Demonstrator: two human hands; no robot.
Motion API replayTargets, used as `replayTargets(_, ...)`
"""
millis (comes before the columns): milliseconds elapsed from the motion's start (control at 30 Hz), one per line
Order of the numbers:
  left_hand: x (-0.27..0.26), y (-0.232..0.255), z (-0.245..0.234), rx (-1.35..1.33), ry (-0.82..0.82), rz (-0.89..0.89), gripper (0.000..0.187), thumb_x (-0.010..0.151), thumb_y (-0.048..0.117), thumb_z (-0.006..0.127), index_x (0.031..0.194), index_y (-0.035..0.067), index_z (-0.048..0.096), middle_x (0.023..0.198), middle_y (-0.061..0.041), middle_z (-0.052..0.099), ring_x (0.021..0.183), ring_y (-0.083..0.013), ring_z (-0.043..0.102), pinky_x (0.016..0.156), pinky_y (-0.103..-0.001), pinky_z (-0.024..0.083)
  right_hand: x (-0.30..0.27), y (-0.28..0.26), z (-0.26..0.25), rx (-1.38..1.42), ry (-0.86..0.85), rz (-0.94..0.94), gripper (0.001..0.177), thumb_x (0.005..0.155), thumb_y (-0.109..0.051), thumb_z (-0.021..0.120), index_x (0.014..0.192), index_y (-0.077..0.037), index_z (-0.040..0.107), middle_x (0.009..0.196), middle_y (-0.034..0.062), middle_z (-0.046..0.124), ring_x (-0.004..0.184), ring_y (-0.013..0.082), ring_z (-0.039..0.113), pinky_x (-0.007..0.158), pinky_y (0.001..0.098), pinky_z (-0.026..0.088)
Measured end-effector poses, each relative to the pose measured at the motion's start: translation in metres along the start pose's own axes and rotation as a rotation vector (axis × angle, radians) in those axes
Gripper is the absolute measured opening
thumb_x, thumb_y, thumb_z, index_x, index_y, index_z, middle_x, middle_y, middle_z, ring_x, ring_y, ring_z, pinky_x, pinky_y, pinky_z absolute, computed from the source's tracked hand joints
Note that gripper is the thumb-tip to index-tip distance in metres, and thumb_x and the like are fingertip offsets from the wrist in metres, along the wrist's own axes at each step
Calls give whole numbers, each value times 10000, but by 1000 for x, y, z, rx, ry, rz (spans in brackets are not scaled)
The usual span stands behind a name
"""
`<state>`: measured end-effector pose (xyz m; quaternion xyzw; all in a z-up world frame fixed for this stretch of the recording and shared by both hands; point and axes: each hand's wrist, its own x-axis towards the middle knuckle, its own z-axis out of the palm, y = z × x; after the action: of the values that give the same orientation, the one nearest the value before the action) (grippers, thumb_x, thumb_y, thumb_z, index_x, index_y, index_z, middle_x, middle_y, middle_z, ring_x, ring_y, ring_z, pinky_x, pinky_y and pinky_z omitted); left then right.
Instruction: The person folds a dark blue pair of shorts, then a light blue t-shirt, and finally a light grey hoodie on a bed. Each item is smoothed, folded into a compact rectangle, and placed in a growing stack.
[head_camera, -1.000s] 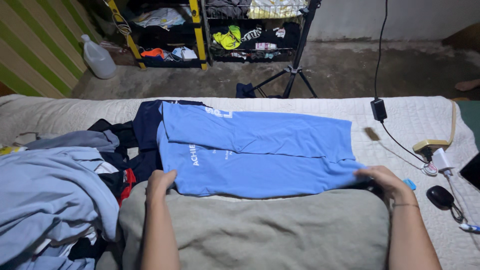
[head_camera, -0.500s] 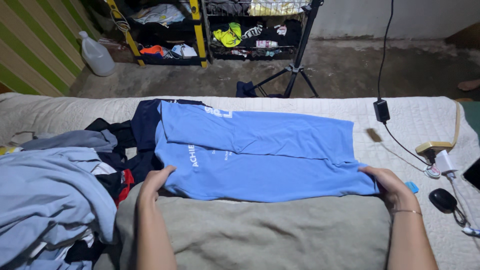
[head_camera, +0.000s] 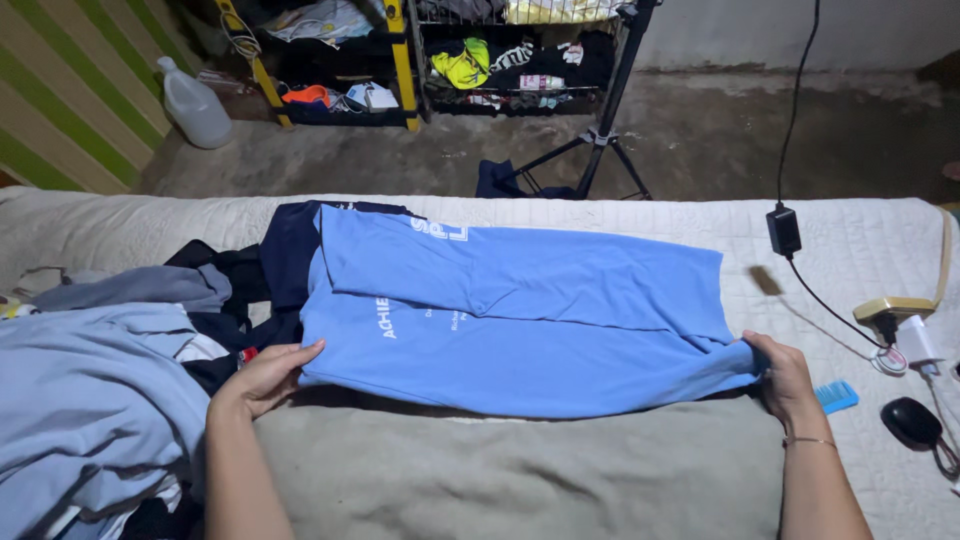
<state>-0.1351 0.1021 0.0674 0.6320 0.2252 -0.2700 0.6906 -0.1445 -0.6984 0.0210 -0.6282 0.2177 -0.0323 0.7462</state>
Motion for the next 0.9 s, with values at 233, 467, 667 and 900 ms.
replayTargets(233, 85, 50, -9, -262, -16, 148, 350, 991, 308, 718, 1245, 71, 673, 1110, -36, 716, 958, -161, 673, 834, -339, 523, 59, 11, 5, 31, 41, 100, 341, 1045, -369, 577, 1035, -48, 691, 962, 83, 702, 848, 199, 670, 775, 341, 533)
replayTargets(467, 138, 51, 4, -277, 433, 471, 392, 957, 140, 628, 1333, 61, 551, 1266, -72, 666, 1171, -292, 676, 936, -433, 549, 66, 19, 17, -379, 158, 46, 312, 940, -169, 703, 1183, 26, 727, 1094, 124, 733, 962, 188, 663, 855, 307, 511)
replayTargets(667, 127, 3, -3, 708, 828, 835, 395, 868, 202, 789, 1206, 8, 728, 1078, -195, 748, 1004, -300, 717, 877, -399, 555, 58, 23, 13, -335, 197, -17, 323, 921, -63, 708, 1243, -55, 693, 1052, 72, 697, 902, 148, 627, 768, 288, 498)
replayTargets(900, 139, -8, 8, 280, 730, 459, 411, 975, 323, 750, 1170, -25, 650, 884, -152, 712, 710, -241, 677, 574, -375, 537, 42, 21, 29, -685, 296, -511, 263, 1000, -100, 688, 1254, -92, 619, 970, 120, 673, 877, 226, 639, 767, 358, 512)
